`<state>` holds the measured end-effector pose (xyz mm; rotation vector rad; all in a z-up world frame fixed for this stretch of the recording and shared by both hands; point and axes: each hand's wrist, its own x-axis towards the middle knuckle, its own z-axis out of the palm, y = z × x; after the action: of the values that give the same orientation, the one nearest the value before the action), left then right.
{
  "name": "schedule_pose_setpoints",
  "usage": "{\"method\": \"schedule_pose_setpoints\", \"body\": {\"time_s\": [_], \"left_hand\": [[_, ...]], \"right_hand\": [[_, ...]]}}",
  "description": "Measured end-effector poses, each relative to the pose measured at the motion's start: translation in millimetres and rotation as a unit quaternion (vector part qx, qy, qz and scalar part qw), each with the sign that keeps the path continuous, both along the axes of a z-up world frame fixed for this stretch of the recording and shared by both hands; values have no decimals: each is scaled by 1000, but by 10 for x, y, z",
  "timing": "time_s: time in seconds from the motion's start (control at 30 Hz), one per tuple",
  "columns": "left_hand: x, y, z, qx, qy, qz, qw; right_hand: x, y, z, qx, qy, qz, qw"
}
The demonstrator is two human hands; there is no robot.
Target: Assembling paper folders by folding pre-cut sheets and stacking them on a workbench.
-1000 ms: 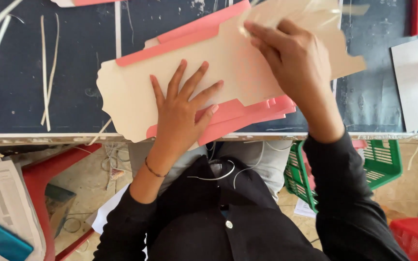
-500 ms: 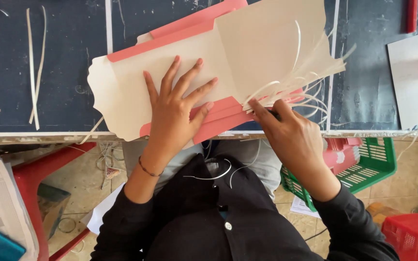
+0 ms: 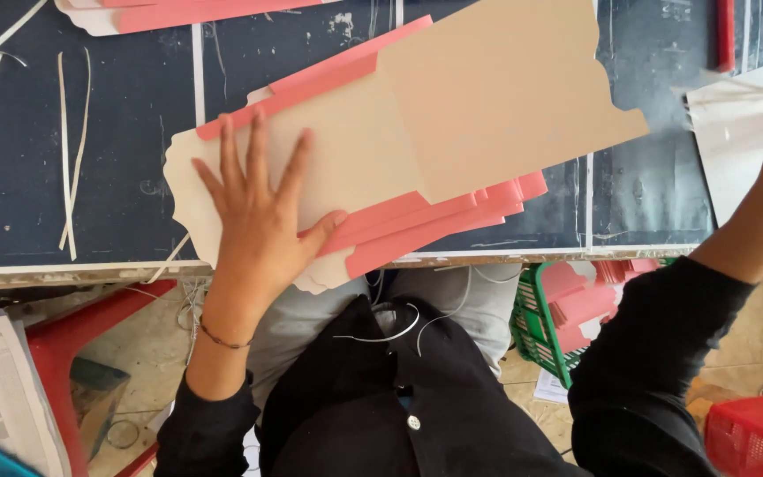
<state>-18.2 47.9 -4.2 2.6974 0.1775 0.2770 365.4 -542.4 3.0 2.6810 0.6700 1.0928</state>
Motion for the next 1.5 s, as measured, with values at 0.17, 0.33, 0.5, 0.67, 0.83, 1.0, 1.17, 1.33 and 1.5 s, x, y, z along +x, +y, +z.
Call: {"method": "schedule_pose_setpoints", "body": {"time_s": [0.17,0.33,0.5,0.67,0.83,1.0,1.17,1.33,1.5], "left_hand": [[-22,-10,-109,-22,46,12,999],[77,-243,-157,-14,51,10,999],[176,-417,-58,-7,53,14,998],[147,-379,-119,-82,40,7,996],[136,-141,23,-435,-83,110,890],[-46,61,214,-475,-49,166,863],[-70,20,50,-294,-139,97,941],[-55,-6,-33,-285,-154,99,941],[-41,-22,-125,-251,-155,102,950]], "right_hand": [[-1109,1992,576,406,458,97,785],[-1131,2113,264,680,594,224,366],[-1564,2994,409,517,542,240,617],[-2086,3629,589,189,385,231,873],[-2275,3890,339,121,276,190,934],[-2253,3877,65,69,215,197,954],[-2269,3877,-60,7,185,135,973],[-2267,3885,-110,-9,158,134,978],[-2283,3903,-131,-29,147,118,982]]}}
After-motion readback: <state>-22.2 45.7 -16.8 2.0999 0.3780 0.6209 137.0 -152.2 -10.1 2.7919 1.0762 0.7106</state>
